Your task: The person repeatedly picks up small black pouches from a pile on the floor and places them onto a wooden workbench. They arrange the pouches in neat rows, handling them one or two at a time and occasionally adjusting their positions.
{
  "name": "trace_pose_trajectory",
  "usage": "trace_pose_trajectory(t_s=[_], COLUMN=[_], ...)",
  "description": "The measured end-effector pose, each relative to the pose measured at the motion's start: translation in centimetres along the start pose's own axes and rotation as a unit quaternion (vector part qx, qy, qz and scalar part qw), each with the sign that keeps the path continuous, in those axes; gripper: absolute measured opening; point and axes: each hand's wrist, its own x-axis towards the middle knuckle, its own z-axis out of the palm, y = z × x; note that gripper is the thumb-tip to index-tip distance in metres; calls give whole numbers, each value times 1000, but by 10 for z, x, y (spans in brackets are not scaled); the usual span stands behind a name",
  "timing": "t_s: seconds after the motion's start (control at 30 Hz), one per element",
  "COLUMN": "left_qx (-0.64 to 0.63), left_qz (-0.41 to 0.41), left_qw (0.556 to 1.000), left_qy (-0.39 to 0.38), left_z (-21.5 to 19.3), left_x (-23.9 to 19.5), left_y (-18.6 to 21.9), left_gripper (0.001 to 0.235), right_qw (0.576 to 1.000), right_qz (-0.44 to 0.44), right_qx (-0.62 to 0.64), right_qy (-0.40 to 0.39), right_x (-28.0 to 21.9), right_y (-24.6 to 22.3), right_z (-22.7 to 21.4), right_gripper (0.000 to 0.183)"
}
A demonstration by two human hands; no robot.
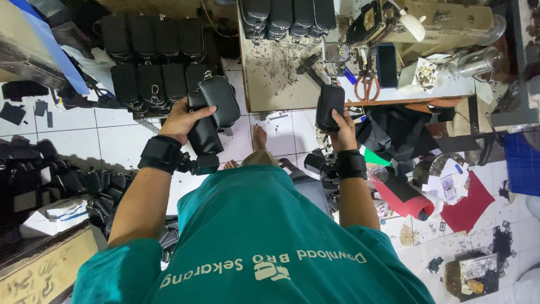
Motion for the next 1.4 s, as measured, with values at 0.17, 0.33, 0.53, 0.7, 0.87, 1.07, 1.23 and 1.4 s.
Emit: trace_pose_trajectory(t_s=[0.17,0.33,0.53,0.7,0.87,1.07,1.23,1.4], left_qx=[-3,-12,-29,-51,-65,-89,-98,-96], left_qz=[2,1,16,27,39,25,20,34], left_qw=[1000,1000,999,998,997,995,994,994], left_qy=[9,13,12,11,9,30,38,43], left_z=[-1,-5,-2,-6,-10,-18,-14,-5], left_x=[-1,2,7,9,3,5,15,34], left_y=[3,4,0,-4,3,4,20,44], left_gripper=[62,62,66,63,57,62,63,62], right_qw=[1000,999,1000,999,998,994,994,994], right_qz=[-19,-24,-18,-25,-10,-5,-14,-54], right_qx=[20,22,-4,-21,-58,-97,-79,-73], right_qy=[7,-3,-6,0,-15,-46,-69,-54], right_x=[2,-4,-16,1,44,53,39,119], right_y=[-5,-9,-28,-14,11,2,-35,-15], right_z=[10,18,39,33,-7,26,97,117], right_gripper=[18,17,19,17,19,18,20,33])
